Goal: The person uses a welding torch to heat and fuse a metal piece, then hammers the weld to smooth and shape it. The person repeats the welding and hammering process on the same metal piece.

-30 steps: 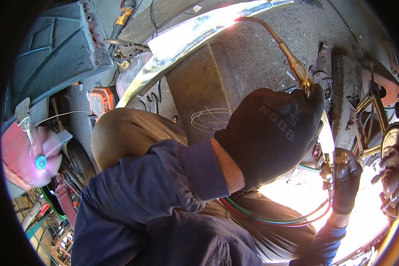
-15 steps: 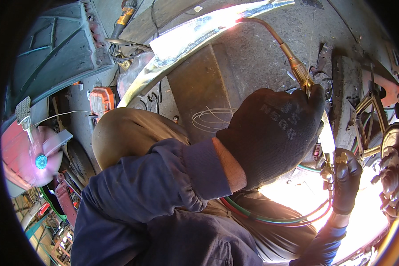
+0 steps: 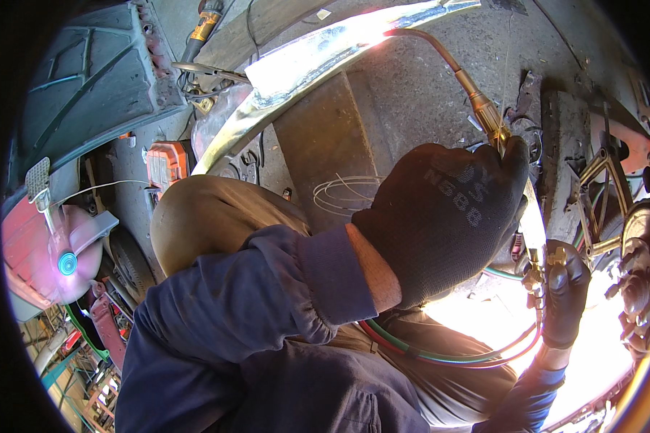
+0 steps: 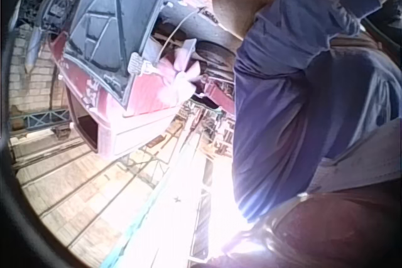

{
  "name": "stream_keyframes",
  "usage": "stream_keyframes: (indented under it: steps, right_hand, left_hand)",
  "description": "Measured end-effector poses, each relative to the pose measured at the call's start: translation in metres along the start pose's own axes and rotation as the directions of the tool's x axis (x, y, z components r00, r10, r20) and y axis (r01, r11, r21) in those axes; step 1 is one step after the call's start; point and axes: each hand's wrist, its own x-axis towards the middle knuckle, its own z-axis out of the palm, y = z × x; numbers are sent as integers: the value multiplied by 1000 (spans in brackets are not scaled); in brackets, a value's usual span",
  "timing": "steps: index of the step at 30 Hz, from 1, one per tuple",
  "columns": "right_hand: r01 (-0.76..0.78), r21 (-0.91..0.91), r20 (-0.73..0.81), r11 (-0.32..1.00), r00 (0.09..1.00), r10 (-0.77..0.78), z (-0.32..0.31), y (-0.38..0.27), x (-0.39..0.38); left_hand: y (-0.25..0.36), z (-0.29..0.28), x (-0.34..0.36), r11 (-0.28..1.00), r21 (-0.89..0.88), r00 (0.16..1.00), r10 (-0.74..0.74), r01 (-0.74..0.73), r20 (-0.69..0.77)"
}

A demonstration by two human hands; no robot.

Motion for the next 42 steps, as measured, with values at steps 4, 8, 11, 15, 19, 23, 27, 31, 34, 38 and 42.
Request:
stream_keyframes:
  steps: [4,8,11,15,19,23,27,31,34,38,42]
  right_hand:
    - [-7,12,-10,1000,1000,7,0,1,-1]
    - [-6,16,4,1000,1000,6,-1,2,-1]
    - [-13,31,6,999,1000,13,-1,2,-1]
    - [1,-7,-7,1000,1000,-1,0,2,-1]
    - [6,-4,0,1000,1000,-6,0,2,-1]
    - [-8,30,21,1000,1000,8,0,2,0]
    - [-1,10,12,1000,1000,1,-2,4,0]
    - [-5,10,12,1000,1000,5,-2,5,-1]
    - [-1,22,17,1000,1000,0,-2,5,-1]
    - [5,45,33,999,999,-7,-1,5,-1]
    - [18,16,20,1000,1000,-18,0,4,0]
  left_hand:
    - [3,-4,2,995,103,1000,6,-9,29]
    - [6,-8,0,997,39,997,-62,60,37]
    - [5,-6,-2,998,48,998,-50,48,39]
    - [5,-2,-3,990,138,999,-8,0,52]
    - [6,-5,-4,993,105,995,-59,51,77]
    - [5,-7,-3,996,85,998,-33,29,55]
    - [3,-4,-3,996,90,999,-10,6,41]
    - [1,-2,-3,994,100,999,51,-52,15]
    - [0,-3,-4,989,122,996,85,-86,12]
    - [1,-3,-4,998,61,1000,22,-21,-19]
    - [0,-3,-2,989,129,997,69,-67,-16]
